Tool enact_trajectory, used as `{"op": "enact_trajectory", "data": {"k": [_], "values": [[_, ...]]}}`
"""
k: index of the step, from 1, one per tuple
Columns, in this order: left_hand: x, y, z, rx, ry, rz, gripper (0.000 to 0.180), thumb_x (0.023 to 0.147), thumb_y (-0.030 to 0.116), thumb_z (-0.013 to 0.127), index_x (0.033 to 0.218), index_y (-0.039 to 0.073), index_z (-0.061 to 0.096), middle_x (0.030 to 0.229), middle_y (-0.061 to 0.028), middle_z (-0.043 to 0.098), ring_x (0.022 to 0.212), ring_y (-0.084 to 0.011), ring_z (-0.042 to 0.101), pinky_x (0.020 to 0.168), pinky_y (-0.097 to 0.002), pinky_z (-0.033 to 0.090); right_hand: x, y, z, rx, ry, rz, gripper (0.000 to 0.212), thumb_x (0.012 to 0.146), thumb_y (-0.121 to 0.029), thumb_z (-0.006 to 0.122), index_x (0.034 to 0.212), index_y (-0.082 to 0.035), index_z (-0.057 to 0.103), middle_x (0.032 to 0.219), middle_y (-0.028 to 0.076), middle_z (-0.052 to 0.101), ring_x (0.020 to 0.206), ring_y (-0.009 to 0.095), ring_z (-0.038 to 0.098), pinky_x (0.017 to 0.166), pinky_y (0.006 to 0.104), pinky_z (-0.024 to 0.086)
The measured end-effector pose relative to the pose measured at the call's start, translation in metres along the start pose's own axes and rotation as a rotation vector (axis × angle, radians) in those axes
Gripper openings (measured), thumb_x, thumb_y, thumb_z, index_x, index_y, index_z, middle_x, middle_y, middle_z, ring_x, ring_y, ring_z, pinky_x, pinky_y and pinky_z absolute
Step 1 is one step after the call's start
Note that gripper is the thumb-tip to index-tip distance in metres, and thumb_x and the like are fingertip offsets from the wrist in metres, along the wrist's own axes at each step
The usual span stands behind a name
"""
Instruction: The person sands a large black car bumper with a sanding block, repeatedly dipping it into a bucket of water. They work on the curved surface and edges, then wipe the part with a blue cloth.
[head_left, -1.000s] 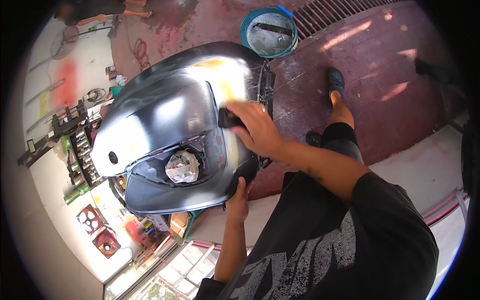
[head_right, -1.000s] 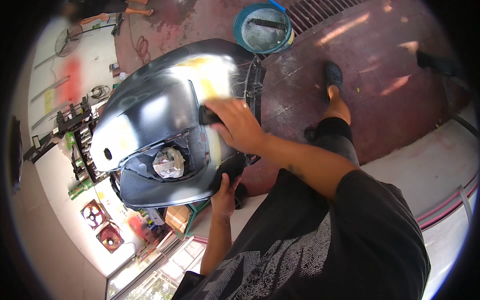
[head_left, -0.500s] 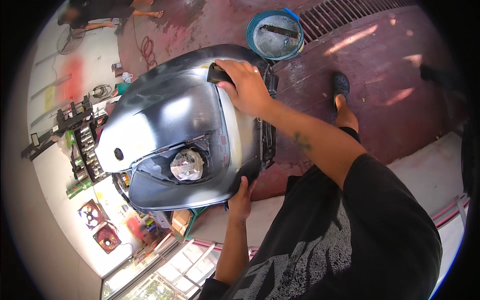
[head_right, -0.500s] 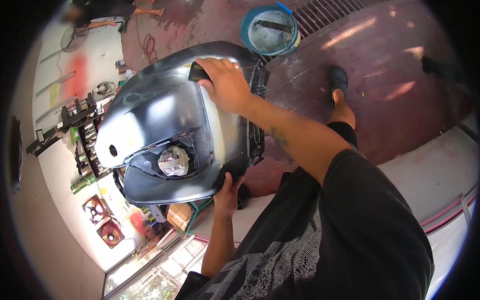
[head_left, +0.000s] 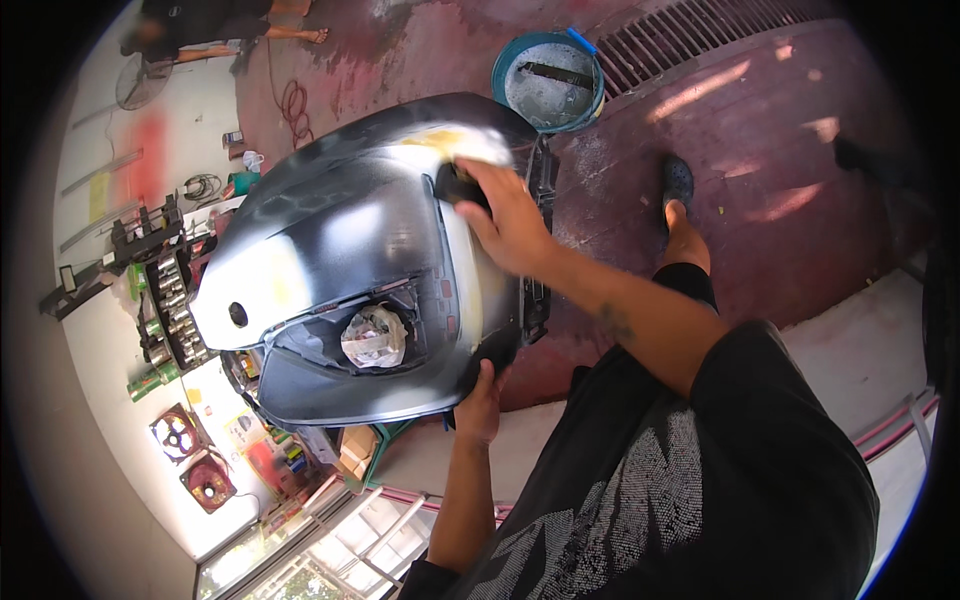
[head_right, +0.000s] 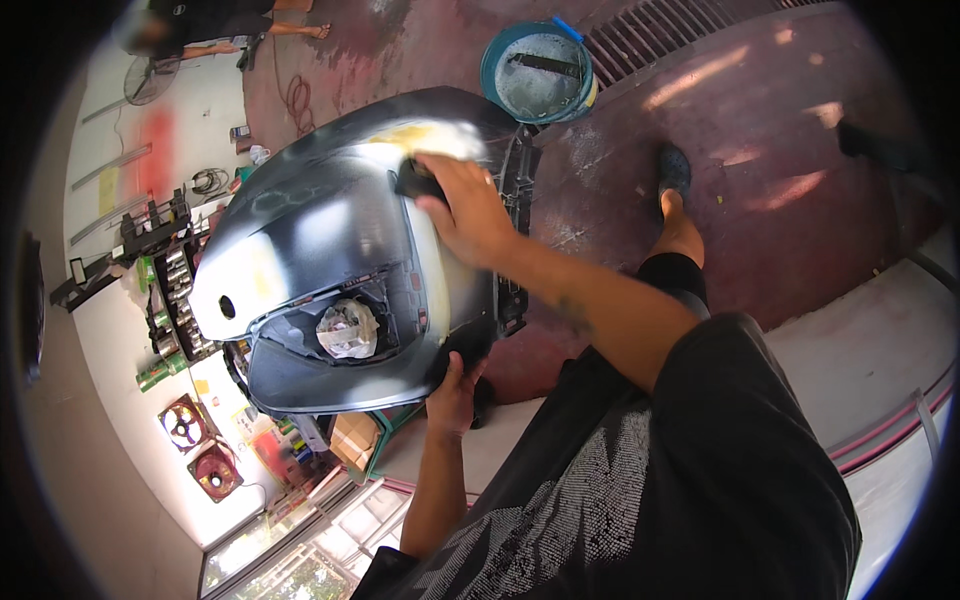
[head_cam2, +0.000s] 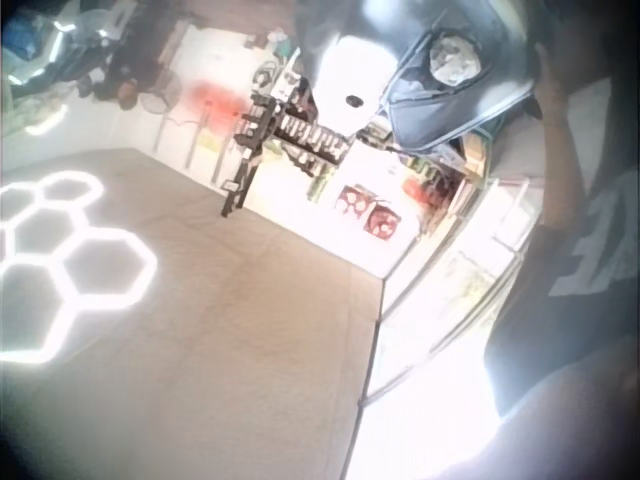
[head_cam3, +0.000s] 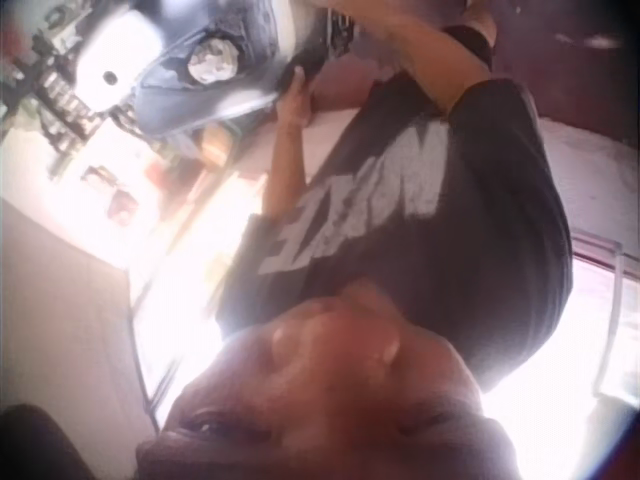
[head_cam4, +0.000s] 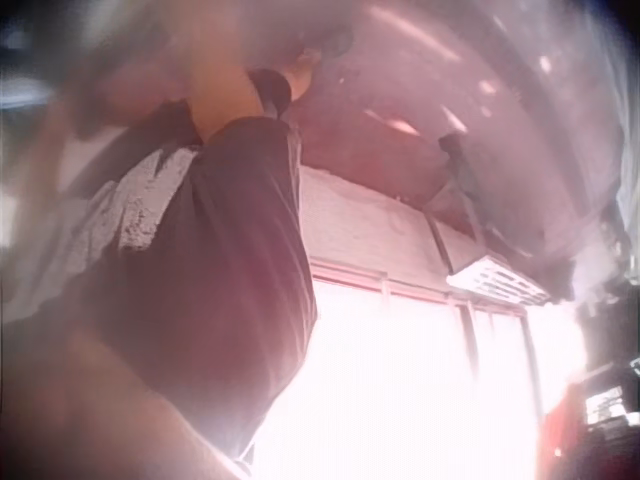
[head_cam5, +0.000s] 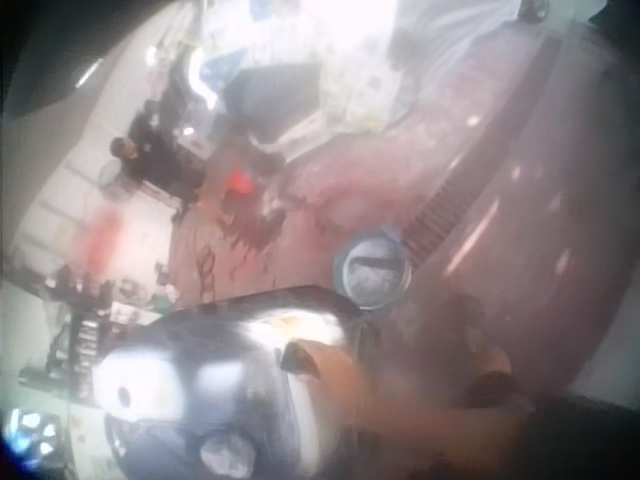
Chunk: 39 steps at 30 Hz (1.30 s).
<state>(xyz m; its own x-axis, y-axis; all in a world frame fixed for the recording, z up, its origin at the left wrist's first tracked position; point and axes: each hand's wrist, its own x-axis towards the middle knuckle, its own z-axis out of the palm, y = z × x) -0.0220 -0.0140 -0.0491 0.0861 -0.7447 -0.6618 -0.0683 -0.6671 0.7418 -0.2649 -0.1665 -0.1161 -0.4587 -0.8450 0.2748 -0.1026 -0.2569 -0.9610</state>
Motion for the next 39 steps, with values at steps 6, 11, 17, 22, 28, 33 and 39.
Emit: {"op": "enact_trajectory", "data": {"k": [6, 11, 17, 22, 28, 33, 39], "values": [[-0.008, 0.003, 0.002, 0.019, -0.024, 0.01, 0.051, 0.11, 0.029, 0.064, 0.152, 0.003, 0.05, 0.149, -0.0114, 0.06, 0.134, -0.0276, 0.061, 0.115, -0.0482, 0.051, -0.029, -0.004, 0.008, -0.029, 0.048, 0.008, 0.054, 0.1, -0.02, 0.067, 0.149, -0.005, 0.055, 0.142, 0.019, 0.063, 0.128, 0.039, 0.057, 0.111, 0.0495, 0.042], [0.002, -0.001, -0.004, -0.007, -0.083, 0.017, 0.051, 0.11, 0.028, 0.064, 0.153, 0.004, 0.05, 0.15, -0.0112, 0.059, 0.136, -0.0278, 0.06, 0.116, -0.0497, 0.05, 0.017, 0.003, 0.008, -0.019, 0.078, 0.018, 0.055, 0.099, -0.02, 0.068, 0.15, -0.006, 0.054, 0.143, 0.018, 0.062, 0.127, 0.039, 0.057, 0.109, 0.049, 0.043], [-0.007, 0.0, -0.005, 0.037, -0.032, 0.01, 0.055, 0.11, 0.032, 0.064, 0.152, 0.002, 0.049, 0.151, -0.0131, 0.058, 0.138, -0.0277, 0.059, 0.119, -0.0488, 0.049, -0.061, -0.012, 0.001, -0.064, -0.062, -0.038, 0.057, 0.098, -0.02, 0.07, 0.151, -0.007, 0.054, 0.142, 0.018, 0.062, 0.126, 0.039, 0.058, 0.108, 0.0491, 0.043], [-0.004, 0.008, 0.005, 0.025, -0.063, 0.016, 0.055, 0.109, 0.032, 0.065, 0.153, 0.003, 0.049, 0.15, -0.0133, 0.058, 0.137, -0.0273, 0.059, 0.119, -0.0485, 0.048, 0.044, 0.005, 0.006, -0.057, 0.062, -0.038, 0.056, 0.097, -0.018, 0.071, 0.15, -0.006, 0.055, 0.141, 0.018, 0.062, 0.125, 0.039, 0.058, 0.109, 0.0496, 0.042], [-0.007, 0.0, -0.002, 0.0, -0.025, -0.018, 0.058, 0.108, 0.033, 0.066, 0.153, 0.002, 0.048, 0.151, -0.0136, 0.057, 0.138, -0.0279, 0.058, 0.12, -0.0492, 0.047, -0.057, -0.026, 0.004, -0.074, -0.039, -0.015, 0.057, 0.096, -0.017, 0.07, 0.149, -0.005, 0.054, 0.141, 0.018, 0.062, 0.126, 0.039, 0.057, 0.108, 0.05, 0.041], [-0.006, 0.008, 0.005, -0.011, -0.025, 0.006, 0.055, 0.109, 0.03, 0.065, 0.153, 0.003, 0.048, 0.151, -0.0128, 0.057, 0.139, -0.0269, 0.057, 0.119, -0.049, 0.048, 0.047, 0.001, 0.005, -0.114, 0.094, -0.013, 0.054, 0.097, -0.022, 0.07, 0.148, -0.009, 0.057, 0.139, 0.015, 0.064, 0.124, 0.039, 0.057, 0.106, 0.0499, 0.042], [-0.005, 0.004, 0.001, -0.028, -0.025, -0.008, 0.052, 0.109, 0.028, 0.066, 0.154, 0.008, 0.049, 0.152, -0.0105, 0.057, 0.14, -0.0256, 0.057, 0.117, -0.0493, 0.049, -0.086, -0.021, -0.006, -0.188, -0.205, -0.083, 0.062, 0.093, -0.021, 0.074, 0.151, -0.009, 0.054, 0.141, 0.014, 0.063, 0.127, 0.035, 0.056, 0.109, 0.0505, 0.041]]}}
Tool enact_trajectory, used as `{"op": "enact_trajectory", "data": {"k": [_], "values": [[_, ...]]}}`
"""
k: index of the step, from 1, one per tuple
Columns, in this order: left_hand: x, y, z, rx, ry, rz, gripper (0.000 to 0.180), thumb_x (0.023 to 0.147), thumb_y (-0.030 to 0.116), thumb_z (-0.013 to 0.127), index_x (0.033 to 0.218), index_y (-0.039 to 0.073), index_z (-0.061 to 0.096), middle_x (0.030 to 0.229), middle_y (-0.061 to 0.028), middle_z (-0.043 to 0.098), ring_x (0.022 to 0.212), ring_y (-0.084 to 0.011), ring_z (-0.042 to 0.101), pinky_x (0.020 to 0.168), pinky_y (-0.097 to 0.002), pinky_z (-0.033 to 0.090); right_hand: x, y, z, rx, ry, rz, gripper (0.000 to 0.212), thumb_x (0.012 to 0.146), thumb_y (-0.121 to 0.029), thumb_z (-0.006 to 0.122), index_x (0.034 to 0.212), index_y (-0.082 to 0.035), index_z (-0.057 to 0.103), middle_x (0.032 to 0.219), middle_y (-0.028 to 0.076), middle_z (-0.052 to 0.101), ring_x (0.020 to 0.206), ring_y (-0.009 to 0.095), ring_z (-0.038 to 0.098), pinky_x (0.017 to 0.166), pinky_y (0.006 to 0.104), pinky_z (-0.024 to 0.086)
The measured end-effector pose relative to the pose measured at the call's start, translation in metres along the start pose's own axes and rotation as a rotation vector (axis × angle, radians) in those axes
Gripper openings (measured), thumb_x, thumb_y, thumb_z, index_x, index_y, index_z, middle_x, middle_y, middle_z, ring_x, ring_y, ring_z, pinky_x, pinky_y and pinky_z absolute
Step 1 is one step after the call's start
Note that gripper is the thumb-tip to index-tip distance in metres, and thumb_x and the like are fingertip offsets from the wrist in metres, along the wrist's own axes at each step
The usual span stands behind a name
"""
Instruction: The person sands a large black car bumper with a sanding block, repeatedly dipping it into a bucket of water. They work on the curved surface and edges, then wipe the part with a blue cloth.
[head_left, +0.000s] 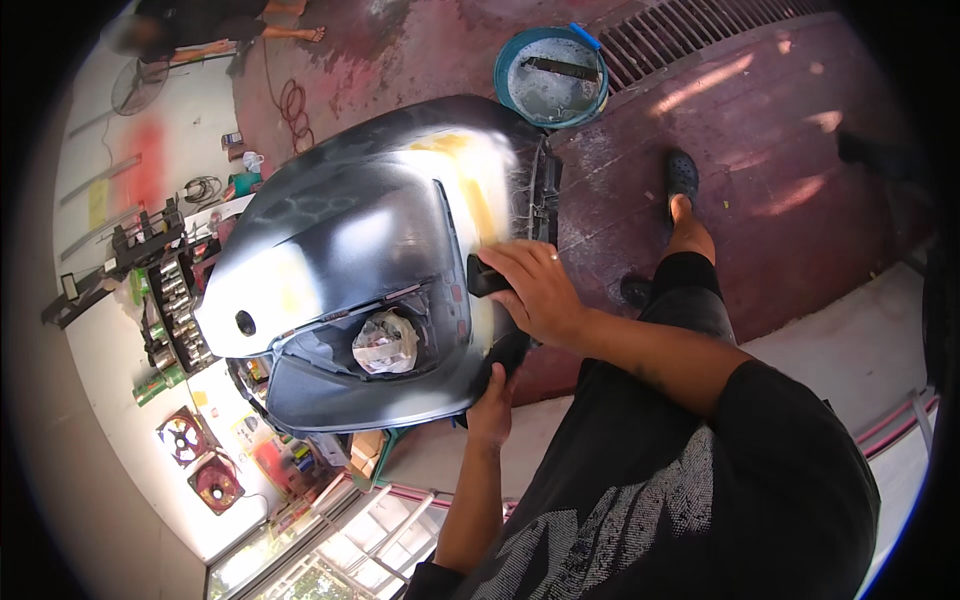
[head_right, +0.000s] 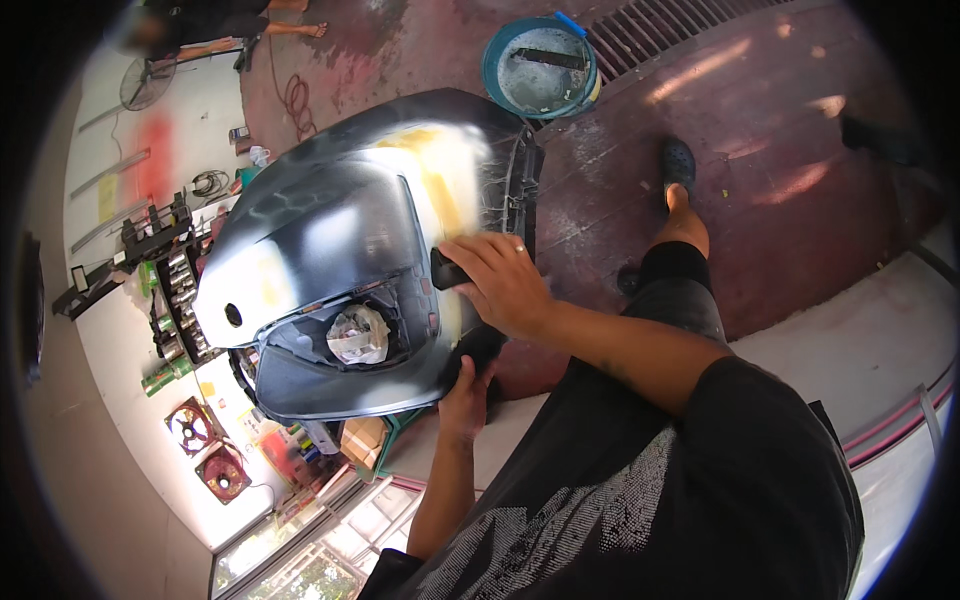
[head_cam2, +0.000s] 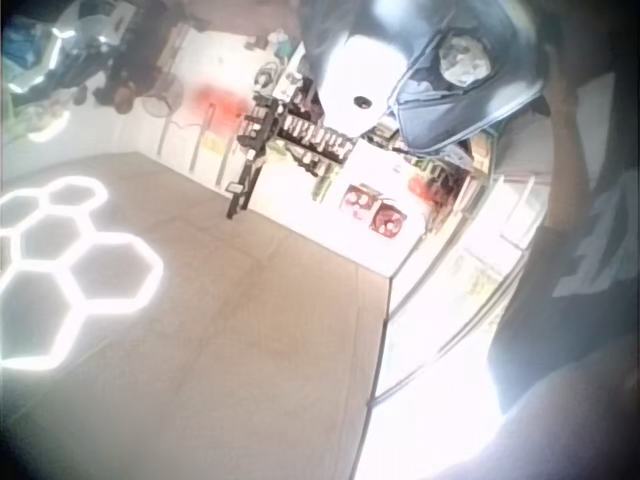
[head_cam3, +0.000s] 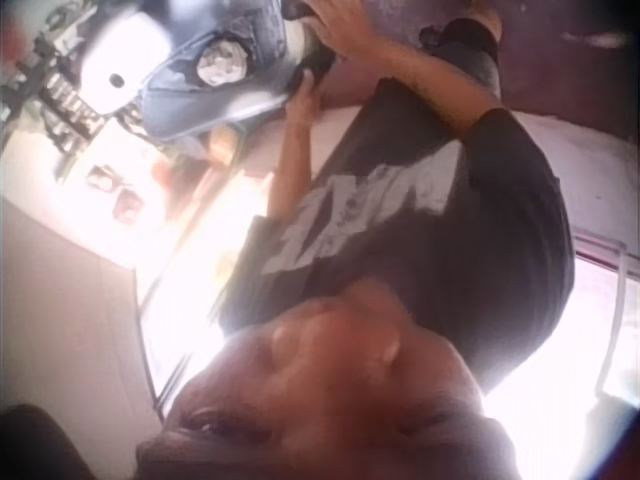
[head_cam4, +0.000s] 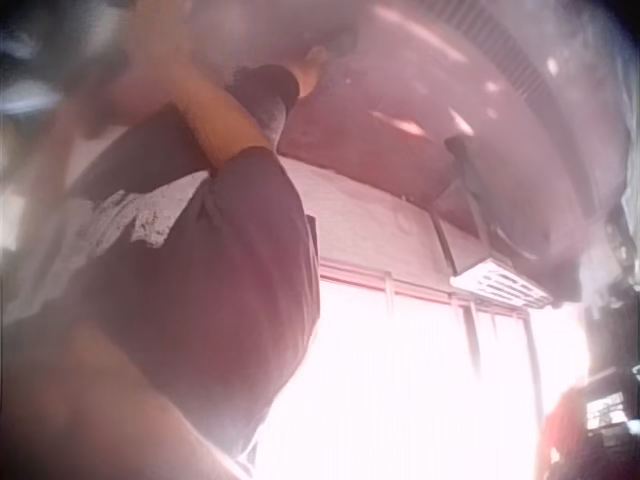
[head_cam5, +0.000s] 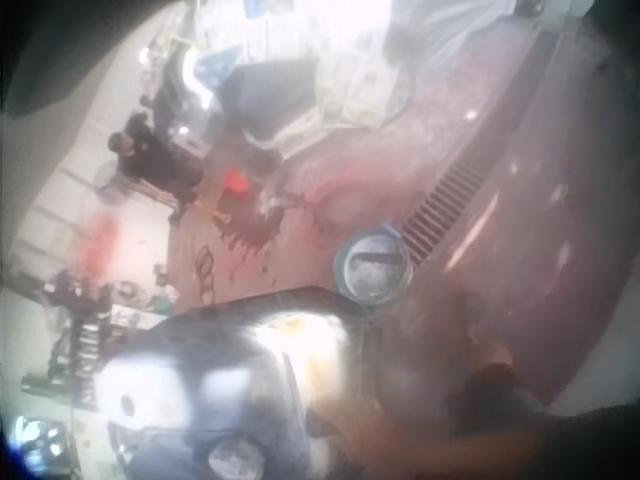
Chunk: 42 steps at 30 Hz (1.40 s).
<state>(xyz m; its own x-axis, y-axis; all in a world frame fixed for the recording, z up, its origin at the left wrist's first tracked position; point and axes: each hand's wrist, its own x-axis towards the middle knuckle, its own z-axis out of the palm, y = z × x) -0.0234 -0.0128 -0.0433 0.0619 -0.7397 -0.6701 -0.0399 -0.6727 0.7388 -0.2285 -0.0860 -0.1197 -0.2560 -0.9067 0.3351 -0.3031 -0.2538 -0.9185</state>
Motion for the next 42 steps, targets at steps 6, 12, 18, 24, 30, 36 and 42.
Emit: {"op": "enact_trajectory", "data": {"k": [6, 12, 18, 24, 30, 36, 42], "values": [[0.005, 0.003, 0.002, 0.005, -0.026, 0.017, 0.051, 0.109, 0.026, 0.066, 0.154, 0.008, 0.049, 0.152, -0.009, 0.058, 0.139, -0.0257, 0.058, 0.117, -0.0487, 0.048, 0.132, 0.036, -0.015, 0.045, 0.245, 0.032, 0.057, 0.095, -0.022, 0.073, 0.149, -0.01, 0.057, 0.143, 0.013, 0.063, 0.128, 0.035, 0.056, 0.11, 0.0509, 0.04], [0.005, -0.007, -0.008, -0.05, -0.005, -0.008, 0.058, 0.107, 0.024, 0.068, 0.157, 0.01, 0.044, 0.154, -0.0084, 0.053, 0.142, -0.0249, 0.054, 0.12, -0.0485, 0.046, 0.029, 0.011, -0.008, 0.002, -0.051, -0.021, 0.061, 0.094, -0.023, 0.074, 0.151, -0.01, 0.055, 0.142, 0.013, 0.064, 0.129, 0.035, 0.057, 0.111, 0.0511, 0.04], [0.011, 0.0, 0.001, -0.023, -0.042, 0.035, 0.048, 0.109, 0.021, 0.066, 0.152, 0.01, 0.051, 0.15, -0.0082, 0.06, 0.138, -0.0256, 0.059, 0.117, -0.0502, 0.049, 0.177, 0.08, -0.039, 0.139, 0.139, 0.033, 0.071, 0.096, -0.024, 0.073, 0.159, -0.009, 0.044, 0.134, 0.023, 0.067, 0.114, 0.039, 0.067, 0.102, 0.0459, 0.053], [0.008, -0.005, -0.002, -0.039, -0.022, 0.037, 0.049, 0.108, 0.019, 0.066, 0.153, 0.01, 0.049, 0.151, -0.008, 0.058, 0.139, -0.0255, 0.057, 0.118, -0.0494, 0.048, 0.143, 0.062, -0.118, -0.444, -0.55, -0.022, 0.113, 0.084, -0.017, 0.079, 0.172, -0.04, 0.012, 0.111, 0.017, 0.071, 0.093, 0.038, 0.072, 0.089, 0.0507, 0.059], [0.01, -0.002, -0.005, -0.067, -0.046, 0.012, 0.052, 0.108, 0.016, 0.066, 0.156, 0.011, 0.046, 0.154, -0.0079, 0.054, 0.141, -0.0256, 0.055, 0.12, -0.0502, 0.047, 0.147, 0.052, -0.1, -0.627, -0.766, -0.198, 0.12, 0.081, -0.013, 0.078, 0.171, -0.049, 0.007, 0.106, 0.018, 0.071, 0.09, 0.033, 0.075, 0.076, 0.0454, 0.059], [0.01, -0.007, -0.012, -0.076, -0.033, 0.003, 0.048, 0.107, 0.015, 0.067, 0.152, 0.012, 0.051, 0.152, -0.0073, 0.057, 0.139, -0.0259, 0.057, 0.118, -0.05, 0.049, 0.078, 0.049, -0.085, -0.468, -0.819, -0.16, 0.115, 0.082, -0.02, 0.081, 0.171, -0.048, 0.013, 0.1, 0.011, 0.067, 0.087, 0.03, 0.071, 0.073, 0.0433, 0.058], [0.005, -0.008, -0.004, -0.081, -0.014, -0.031, 0.045, 0.107, 0.016, 0.068, 0.15, 0.011, 0.053, 0.147, -0.0063, 0.061, 0.137, -0.0241, 0.059, 0.116, -0.0458, 0.05, 0.028, 0.041, -0.084, -0.417, -0.867, -0.211, 0.105, 0.082, -0.019, 0.079, 0.168, -0.05, 0.025, 0.106, 0.011, 0.065, 0.095, 0.029, 0.069, 0.078, 0.044, 0.057]]}}
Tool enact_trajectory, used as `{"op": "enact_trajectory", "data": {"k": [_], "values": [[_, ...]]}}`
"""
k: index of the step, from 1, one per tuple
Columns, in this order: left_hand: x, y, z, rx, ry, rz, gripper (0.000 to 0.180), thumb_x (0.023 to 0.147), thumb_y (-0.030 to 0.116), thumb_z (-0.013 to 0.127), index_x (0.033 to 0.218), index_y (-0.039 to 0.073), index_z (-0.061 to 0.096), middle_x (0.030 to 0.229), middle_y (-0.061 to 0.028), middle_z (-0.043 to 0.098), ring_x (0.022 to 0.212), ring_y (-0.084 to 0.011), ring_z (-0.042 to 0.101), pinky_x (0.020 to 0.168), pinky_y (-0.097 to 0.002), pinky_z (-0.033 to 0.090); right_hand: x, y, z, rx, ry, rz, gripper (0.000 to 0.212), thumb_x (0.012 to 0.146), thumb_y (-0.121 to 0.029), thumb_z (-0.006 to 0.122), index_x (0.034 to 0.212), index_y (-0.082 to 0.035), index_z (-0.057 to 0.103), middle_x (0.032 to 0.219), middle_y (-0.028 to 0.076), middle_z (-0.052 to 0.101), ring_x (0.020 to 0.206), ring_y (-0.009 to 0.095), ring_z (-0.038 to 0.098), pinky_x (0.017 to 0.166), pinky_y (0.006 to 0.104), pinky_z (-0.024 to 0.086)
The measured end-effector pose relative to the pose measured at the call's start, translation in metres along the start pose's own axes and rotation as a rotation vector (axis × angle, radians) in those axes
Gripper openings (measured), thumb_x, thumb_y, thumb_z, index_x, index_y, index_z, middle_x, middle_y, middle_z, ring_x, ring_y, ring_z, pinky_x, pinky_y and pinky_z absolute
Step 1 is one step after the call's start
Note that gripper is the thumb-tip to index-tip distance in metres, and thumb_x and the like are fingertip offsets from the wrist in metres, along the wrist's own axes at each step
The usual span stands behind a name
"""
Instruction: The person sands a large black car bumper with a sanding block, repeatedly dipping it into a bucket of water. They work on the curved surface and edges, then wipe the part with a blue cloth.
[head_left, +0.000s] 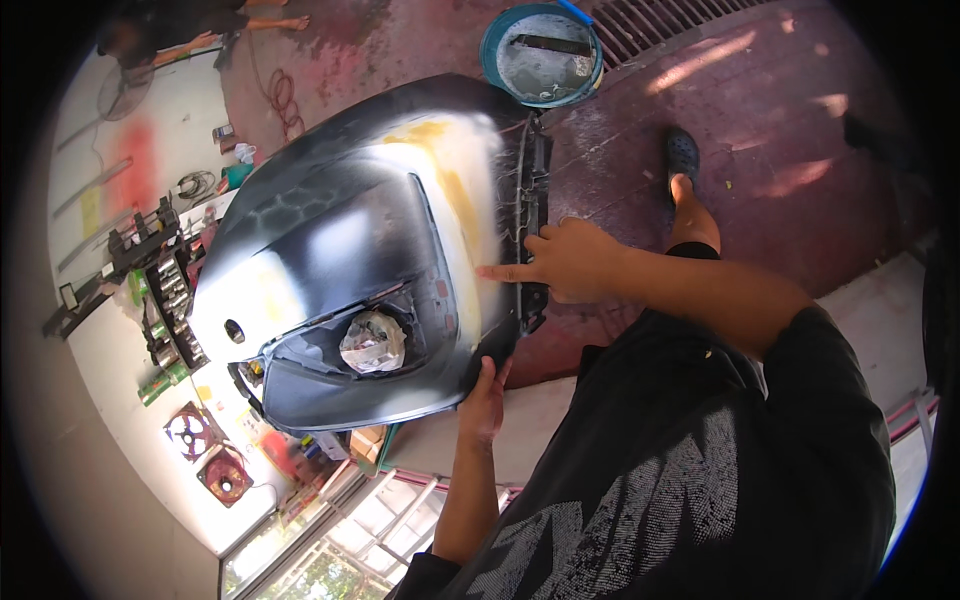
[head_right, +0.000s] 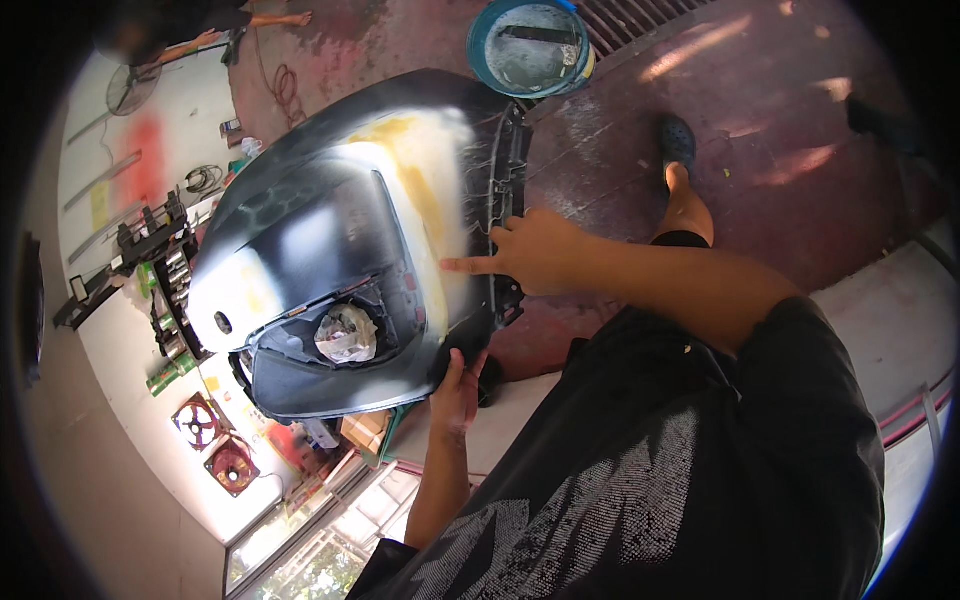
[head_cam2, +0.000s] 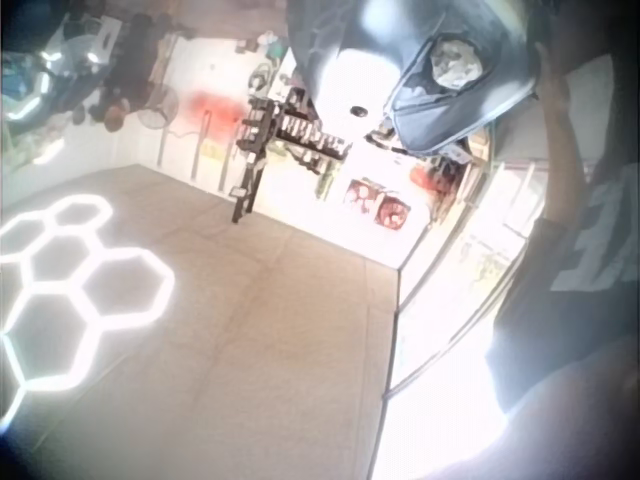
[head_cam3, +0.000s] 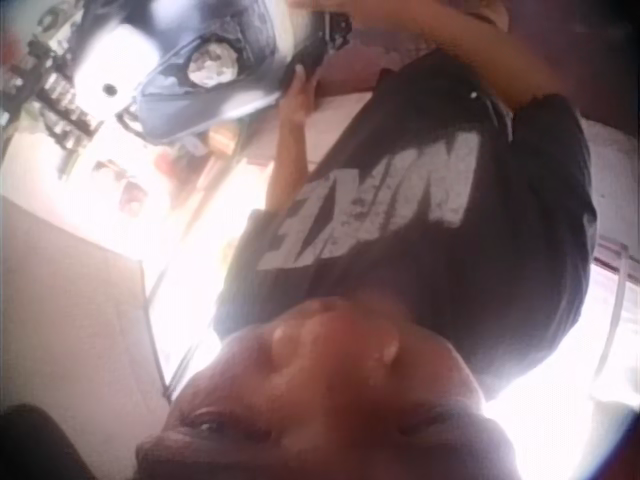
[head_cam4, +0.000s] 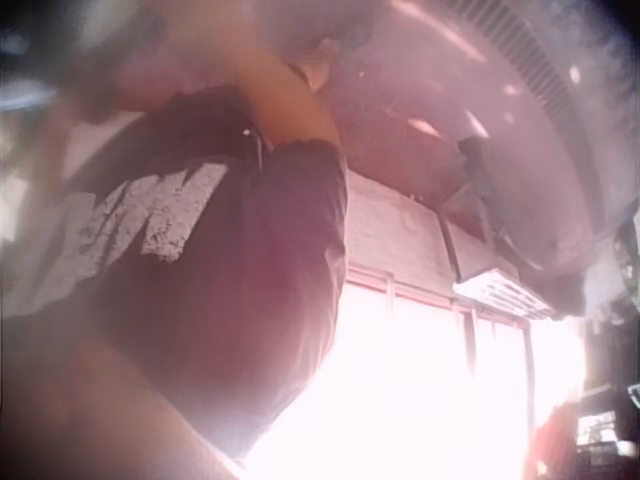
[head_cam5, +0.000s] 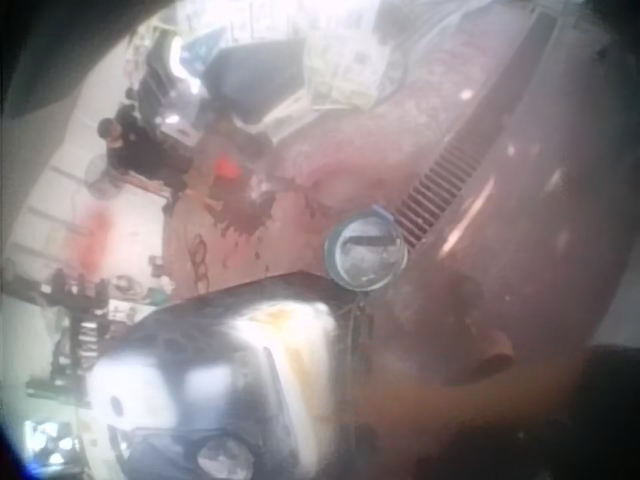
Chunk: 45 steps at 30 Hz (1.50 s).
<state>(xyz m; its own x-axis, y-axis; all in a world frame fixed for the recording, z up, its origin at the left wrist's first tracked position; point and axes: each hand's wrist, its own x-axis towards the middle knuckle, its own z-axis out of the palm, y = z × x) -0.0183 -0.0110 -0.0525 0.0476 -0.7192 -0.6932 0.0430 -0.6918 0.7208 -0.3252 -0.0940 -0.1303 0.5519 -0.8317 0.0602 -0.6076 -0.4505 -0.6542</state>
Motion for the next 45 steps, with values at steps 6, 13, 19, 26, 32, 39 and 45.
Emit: {"op": "enact_trajectory", "data": {"k": [6, 13, 19, 26, 32, 39, 45], "values": [[0.014, -0.005, -0.013, 0.156, 0.076, -0.004, 0.051, 0.107, 0.021, 0.07, 0.152, 0.008, 0.051, 0.148, -0.0083, 0.059, 0.139, -0.0236, 0.057, 0.116, -0.0454, 0.051, -0.008, 0.002, -0.003, 0.097, 0.119, -0.054, 0.082, 0.083, -0.021, 0.081, 0.158, -0.026, 0.05, 0.115, 0.011, 0.066, 0.104, 0.031, 0.067, 0.088, 0.0448, 0.055], [0.028, -0.019, -0.019, 0.239, 0.079, -0.029, 0.076, 0.099, 0.04, 0.079, 0.155, -0.002, 0.049, 0.155, -0.0089, 0.053, 0.136, -0.0212, 0.055, 0.114, -0.0345, 0.048, 0.08, -0.001, -0.085, 0.078, 0.732, -0.002, 0.063, 0.092, -0.022, 0.077, 0.151, -0.012, 0.057, 0.134, 0.012, 0.066, 0.114, 0.035, 0.064, 0.098, 0.047, 0.052], [0.016, -0.005, 0.001, 0.203, 0.132, -0.047, 0.08, 0.096, 0.045, 0.082, 0.153, -0.003, 0.053, 0.157, -0.0091, 0.053, 0.143, -0.0189, 0.048, 0.121, -0.0328, 0.035, 0.061, -0.045, -0.015, 0.051, 0.714, 0.075, 0.063, 0.091, -0.023, 0.078, 0.149, -0.009, 0.058, 0.135, 0.011, 0.068, 0.112, 0.033, 0.064, 0.098, 0.0461, 0.051], [0.011, -0.005, 0.002, 0.183, 0.063, -0.03, 0.076, 0.097, 0.046, 0.081, 0.151, -0.003, 0.056, 0.15, -0.0081, 0.058, 0.134, -0.0178, 0.054, 0.115, -0.0332, 0.041, 0.109, -0.008, -0.069, 0.016, 0.885, 0.162, 0.054, 0.092, -0.019, 0.075, 0.143, -0.007, 0.062, 0.137, 0.012, 0.068, 0.108, 0.034, 0.063, 0.095, 0.0464, 0.05], [0.001, 0.007, 0.014, 0.174, 0.123, 0.009, 0.078, 0.096, 0.047, 0.082, 0.15, -0.004, 0.057, 0.148, -0.007, 0.059, 0.13, -0.0176, 0.056, 0.112, -0.0318, 0.043, 0.063, -0.057, -0.001, 0.113, 0.809, 0.15, 0.063, 0.088, -0.021, 0.08, 0.147, -0.009, 0.061, 0.137, 0.01, 0.068, 0.113, 0.033, 0.063, 0.099, 0.0458, 0.049], [0.025, -0.018, -0.012, 0.196, 0.131, -0.069, 0.086, 0.095, 0.047, 0.083, 0.156, -0.004, 0.05, 0.16, -0.0102, 0.05, 0.142, -0.0207, 0.048, 0.119, -0.034, 0.036, 0.12, 0.018, -0.056, 0.402, 0.985, 0.292, 0.057, 0.095, -0.022, 0.075, 0.148, -0.007, 0.058, 0.138, 0.016, 0.068, 0.118, 0.04, 0.062, 0.104, 0.0477, 0.049], [0.006, -0.009, 0.007, 0.007, 0.068, 0.055, 0.049, 0.105, 0.026, 0.073, 0.144, 0.0, 0.059, 0.143, -0.0094, 0.063, 0.13, -0.0226, 0.06, 0.116, -0.0376, 0.046, 0.049, -0.061, 0.042, 0.587, 0.913, 0.242, 0.058, 0.096, -0.016, 0.073, 0.149, -0.001, 0.055, 0.143, 0.021, 0.062, 0.126, 0.041, 0.058, 0.11, 0.048, 0.045]]}}
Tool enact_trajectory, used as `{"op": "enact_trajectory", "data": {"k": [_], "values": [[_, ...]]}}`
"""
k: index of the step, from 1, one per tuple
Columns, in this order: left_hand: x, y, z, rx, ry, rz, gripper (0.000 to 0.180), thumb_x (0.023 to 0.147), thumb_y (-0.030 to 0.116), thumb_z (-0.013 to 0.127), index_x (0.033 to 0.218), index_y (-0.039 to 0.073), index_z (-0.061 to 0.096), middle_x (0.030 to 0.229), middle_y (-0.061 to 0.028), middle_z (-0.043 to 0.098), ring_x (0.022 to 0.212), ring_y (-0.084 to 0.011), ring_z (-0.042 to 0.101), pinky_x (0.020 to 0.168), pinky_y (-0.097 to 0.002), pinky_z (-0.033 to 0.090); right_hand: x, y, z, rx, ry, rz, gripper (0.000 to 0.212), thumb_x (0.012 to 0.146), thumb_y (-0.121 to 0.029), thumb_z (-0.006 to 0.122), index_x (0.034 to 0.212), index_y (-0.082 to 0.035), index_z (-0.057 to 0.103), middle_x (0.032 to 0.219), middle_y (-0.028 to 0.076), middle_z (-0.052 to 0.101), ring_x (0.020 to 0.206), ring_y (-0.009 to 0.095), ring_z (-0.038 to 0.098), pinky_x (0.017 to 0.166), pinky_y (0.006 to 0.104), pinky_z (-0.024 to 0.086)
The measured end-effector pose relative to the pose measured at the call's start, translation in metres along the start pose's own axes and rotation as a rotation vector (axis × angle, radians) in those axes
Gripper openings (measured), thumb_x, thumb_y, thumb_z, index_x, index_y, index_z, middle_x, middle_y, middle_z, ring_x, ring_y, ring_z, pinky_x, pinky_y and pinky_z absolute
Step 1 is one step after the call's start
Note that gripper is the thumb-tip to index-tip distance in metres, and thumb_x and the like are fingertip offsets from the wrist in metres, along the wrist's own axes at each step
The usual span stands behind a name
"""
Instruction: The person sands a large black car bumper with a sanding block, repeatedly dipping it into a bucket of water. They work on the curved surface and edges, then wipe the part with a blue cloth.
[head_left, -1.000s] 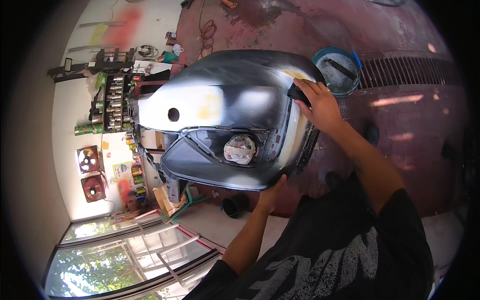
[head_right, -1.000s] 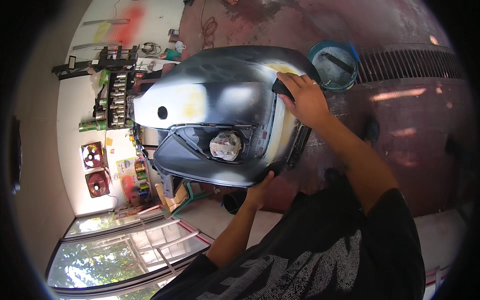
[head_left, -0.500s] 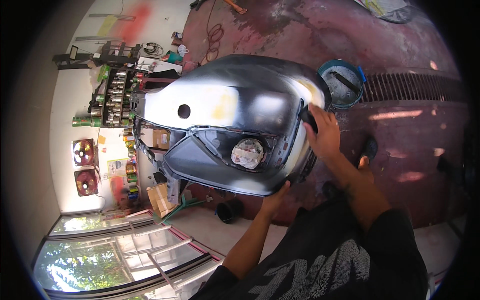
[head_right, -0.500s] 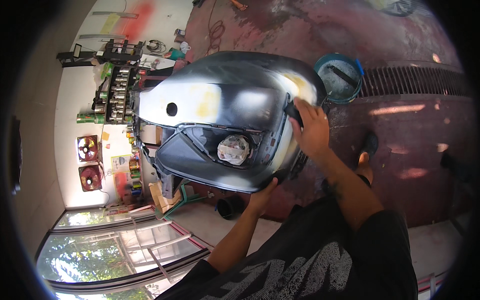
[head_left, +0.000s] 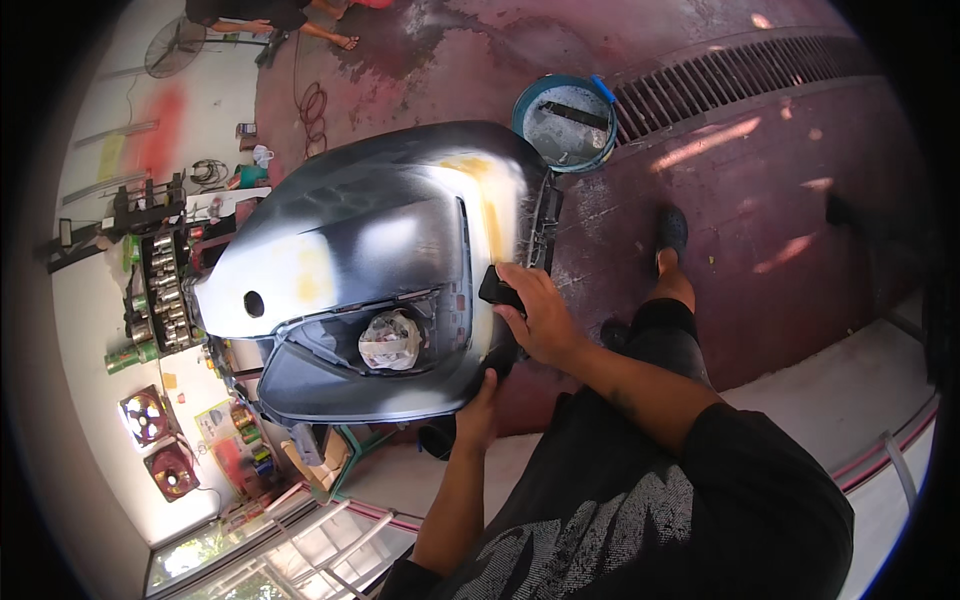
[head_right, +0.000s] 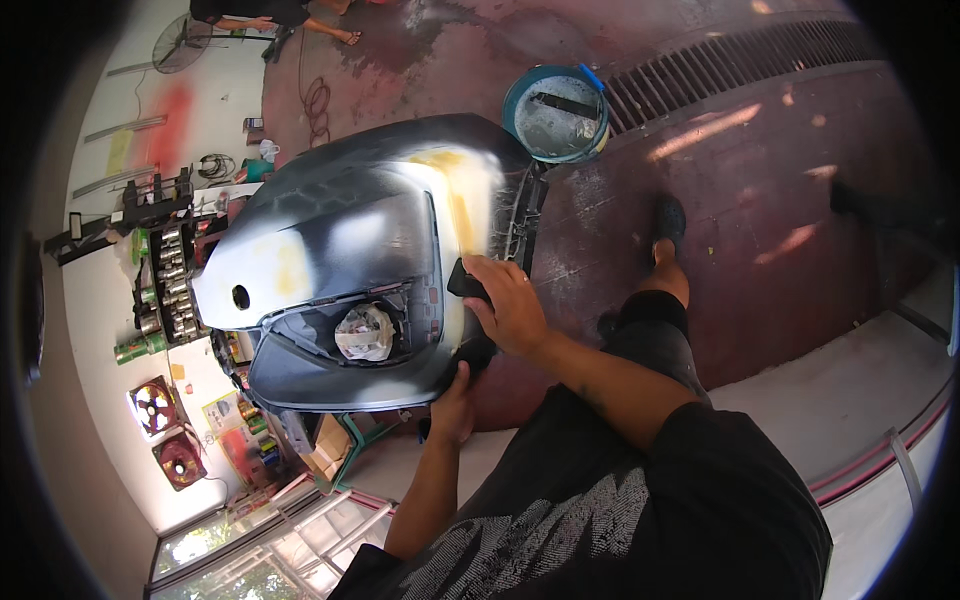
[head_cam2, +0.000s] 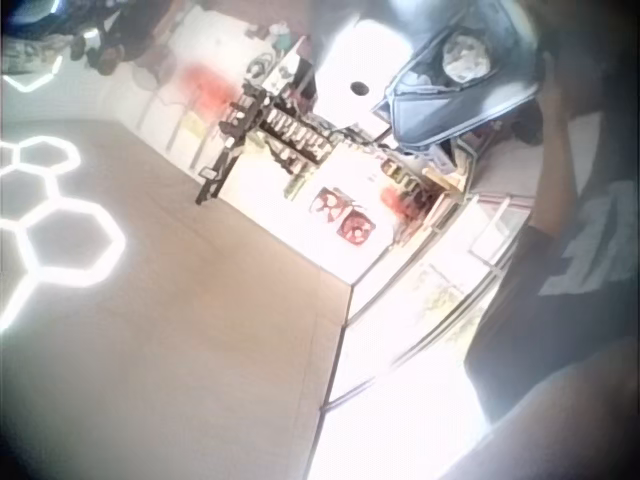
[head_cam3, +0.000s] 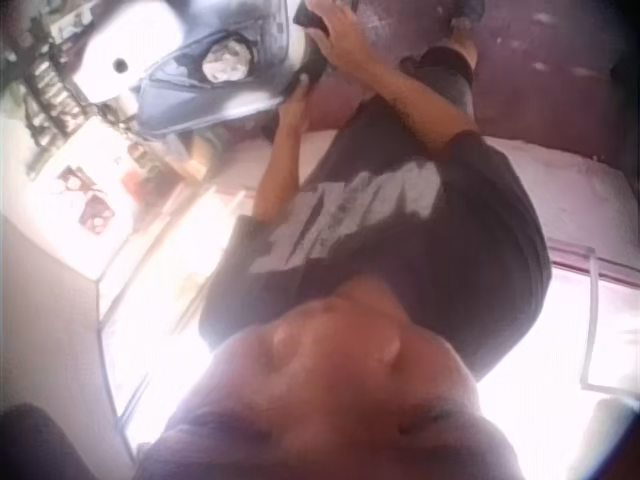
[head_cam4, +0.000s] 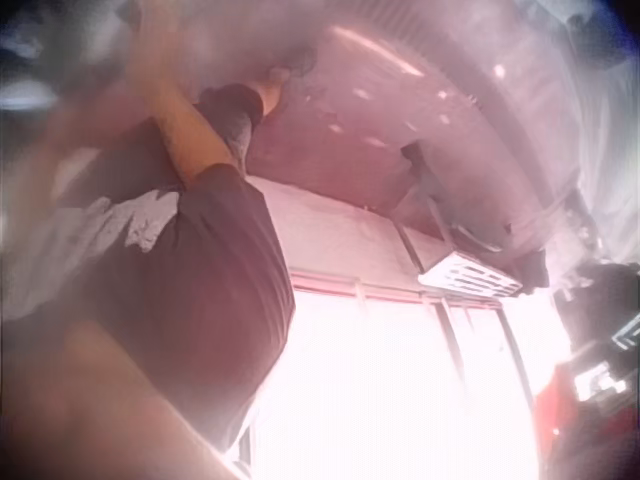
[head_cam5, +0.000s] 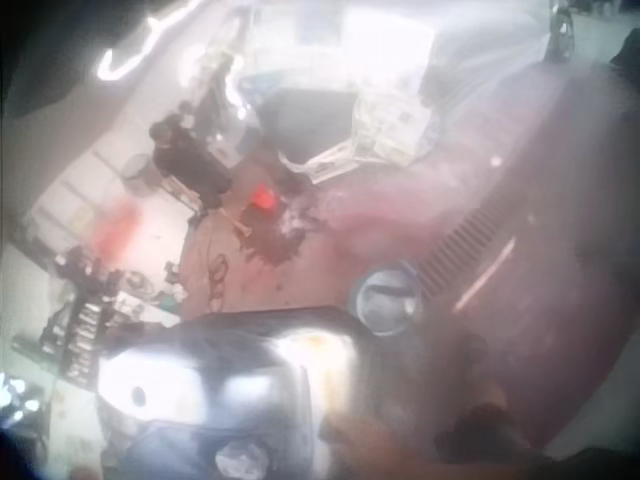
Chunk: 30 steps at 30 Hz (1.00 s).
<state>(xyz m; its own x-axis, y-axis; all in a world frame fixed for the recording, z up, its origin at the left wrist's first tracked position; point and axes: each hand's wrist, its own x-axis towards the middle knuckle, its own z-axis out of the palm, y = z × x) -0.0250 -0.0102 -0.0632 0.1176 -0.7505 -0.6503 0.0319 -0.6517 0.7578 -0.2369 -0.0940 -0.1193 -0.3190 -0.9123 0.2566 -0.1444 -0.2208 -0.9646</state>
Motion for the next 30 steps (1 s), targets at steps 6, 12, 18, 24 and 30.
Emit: {"op": "enact_trajectory", "data": {"k": [6, 12, 18, 24, 30], "values": [[0.01, 0.005, -0.005, 0.196, -0.069, 0.017, 0.064, 0.105, 0.033, 0.072, 0.153, -0.003, 0.049, 0.156, -0.0096, 0.053, 0.141, -0.0213, 0.05, 0.122, -0.035, 0.036, 0.1, 0.016, -0.007, 0.0, 0.199, -0.068, 0.057, 0.095, -0.013, 0.071, 0.149, -0.002, 0.055, 0.144, 0.019, 0.063, 0.122, 0.041, 0.059, 0.108, 0.0469, 0.045], [0.012, -0.007, -0.024, 0.229, -0.098, -0.045, 0.055, 0.11, 0.034, 0.064, 0.152, 0.0, 0.052, 0.152, -0.0115, 0.057, 0.139, -0.0244, 0.055, 0.123, -0.042, 0.04, 0.011, 0.008, 0.011, 0.069, 0.103, 0.0, 0.057, 0.097, -0.014, 0.069, 0.151, -0.001, 0.053, 0.147, 0.019, 0.061, 0.127, 0.04, 0.058, 0.111, 0.0464, 0.044], [0.014, -0.001, -0.008, 0.006, -0.138, -0.023, 0.058, 0.109, 0.029, 0.065, 0.157, 0.005, 0.044, 0.154, -0.0117, 0.056, 0.143, -0.0272, 0.054, 0.124, -0.0477, 0.041, 0.142, 0.021, -0.017, -0.018, 0.078, -0.029, 0.056, 0.097, -0.018, 0.072, 0.149, -0.008, 0.057, 0.145, 0.014, 0.064, 0.125, 0.038, 0.059, 0.108, 0.0472, 0.046], [0.013, -0.007, -0.011, -0.073, -0.07, -0.08, 0.053, 0.108, 0.021, 0.066, 0.156, 0.009, 0.046, 0.154, -0.0085, 0.056, 0.141, -0.0257, 0.055, 0.121, -0.0461, 0.045, 0.138, 0.015, -0.034, -0.225, -0.009, -0.129, 0.059, 0.093, -0.022, 0.077, 0.149, -0.013, 0.06, 0.143, 0.005, 0.066, 0.119, 0.03, 0.061, 0.103, 0.0469, 0.048], [0.008, -0.012, -0.013, -0.119, -0.015, -0.093, 0.049, 0.108, 0.012, 0.066, 0.153, 0.014, 0.05, 0.154, -0.0048, 0.055, 0.14, -0.0233, 0.056, 0.119, -0.0481, 0.047, 0.14, 0.0, -0.037, -0.345, -0.139, -0.124, 0.058, 0.091, -0.025, 0.079, 0.145, -0.012, 0.063, 0.138, 0.004, 0.067, 0.113, 0.028, 0.062, 0.097, 0.0465, 0.049]]}}
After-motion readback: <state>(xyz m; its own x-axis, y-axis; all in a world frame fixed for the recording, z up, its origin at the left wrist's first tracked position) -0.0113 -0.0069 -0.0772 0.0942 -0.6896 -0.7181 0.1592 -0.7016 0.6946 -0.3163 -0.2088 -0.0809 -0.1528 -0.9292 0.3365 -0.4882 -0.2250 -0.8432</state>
